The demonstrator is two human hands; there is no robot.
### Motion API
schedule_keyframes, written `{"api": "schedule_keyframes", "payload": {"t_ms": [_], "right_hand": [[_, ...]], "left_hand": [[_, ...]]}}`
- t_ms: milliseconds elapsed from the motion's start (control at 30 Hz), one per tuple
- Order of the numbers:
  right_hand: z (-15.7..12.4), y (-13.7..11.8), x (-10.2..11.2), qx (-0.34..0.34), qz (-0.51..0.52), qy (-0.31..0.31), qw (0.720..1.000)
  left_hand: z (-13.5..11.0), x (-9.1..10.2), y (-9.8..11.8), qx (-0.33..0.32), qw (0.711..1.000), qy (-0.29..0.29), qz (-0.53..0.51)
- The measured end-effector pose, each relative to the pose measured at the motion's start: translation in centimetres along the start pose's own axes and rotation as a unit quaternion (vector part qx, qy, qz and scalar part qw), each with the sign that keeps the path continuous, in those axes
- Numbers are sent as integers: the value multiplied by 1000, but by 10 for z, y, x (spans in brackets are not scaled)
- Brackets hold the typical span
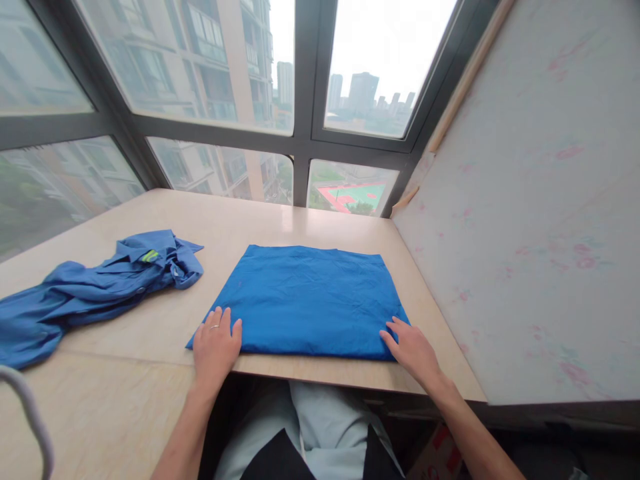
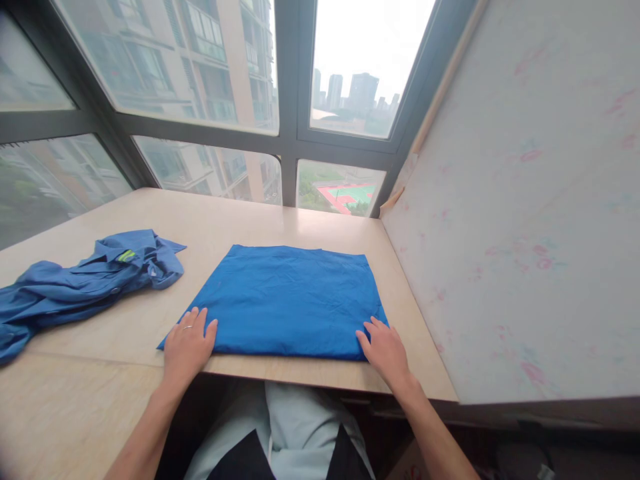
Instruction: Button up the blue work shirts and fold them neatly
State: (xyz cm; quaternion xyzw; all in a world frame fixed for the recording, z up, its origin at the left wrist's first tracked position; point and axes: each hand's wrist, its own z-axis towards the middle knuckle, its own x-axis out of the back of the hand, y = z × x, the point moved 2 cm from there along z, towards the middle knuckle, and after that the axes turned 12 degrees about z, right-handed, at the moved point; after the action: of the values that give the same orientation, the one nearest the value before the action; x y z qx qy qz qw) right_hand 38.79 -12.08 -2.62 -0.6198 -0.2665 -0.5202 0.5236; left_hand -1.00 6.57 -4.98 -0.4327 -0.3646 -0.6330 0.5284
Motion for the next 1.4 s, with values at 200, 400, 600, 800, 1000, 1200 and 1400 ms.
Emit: {"api": "schedule_keyframes", "payload": {"t_ms": [200, 400, 600, 800, 1000, 1200, 1400], "right_hand": [[13, -57, -23, 76, 71, 0, 995], [10, -55, -33, 56, 104, 9, 993], [4, -17, -25, 32, 185, 25, 982], [9, 0, -21, -4, 241, 41, 970], [10, -1, -30, 30, 227, 124, 966], [4, 3, -33, 83, 203, 145, 965], [11, 17, -30, 91, 201, 142, 965]], "left_hand": [[0, -6, -3, 10, 999, 11, -32], [-3, -4, 0, 8, 1000, 24, -13], [-5, -4, 2, 9, 999, 42, 0], [-5, -6, 1, 11, 998, 50, -19], [-17, 12, -2, 59, 988, 87, -111], [-67, 56, 10, 243, 922, 79, -292], [-91, 62, 21, 458, 676, -97, -570]]}}
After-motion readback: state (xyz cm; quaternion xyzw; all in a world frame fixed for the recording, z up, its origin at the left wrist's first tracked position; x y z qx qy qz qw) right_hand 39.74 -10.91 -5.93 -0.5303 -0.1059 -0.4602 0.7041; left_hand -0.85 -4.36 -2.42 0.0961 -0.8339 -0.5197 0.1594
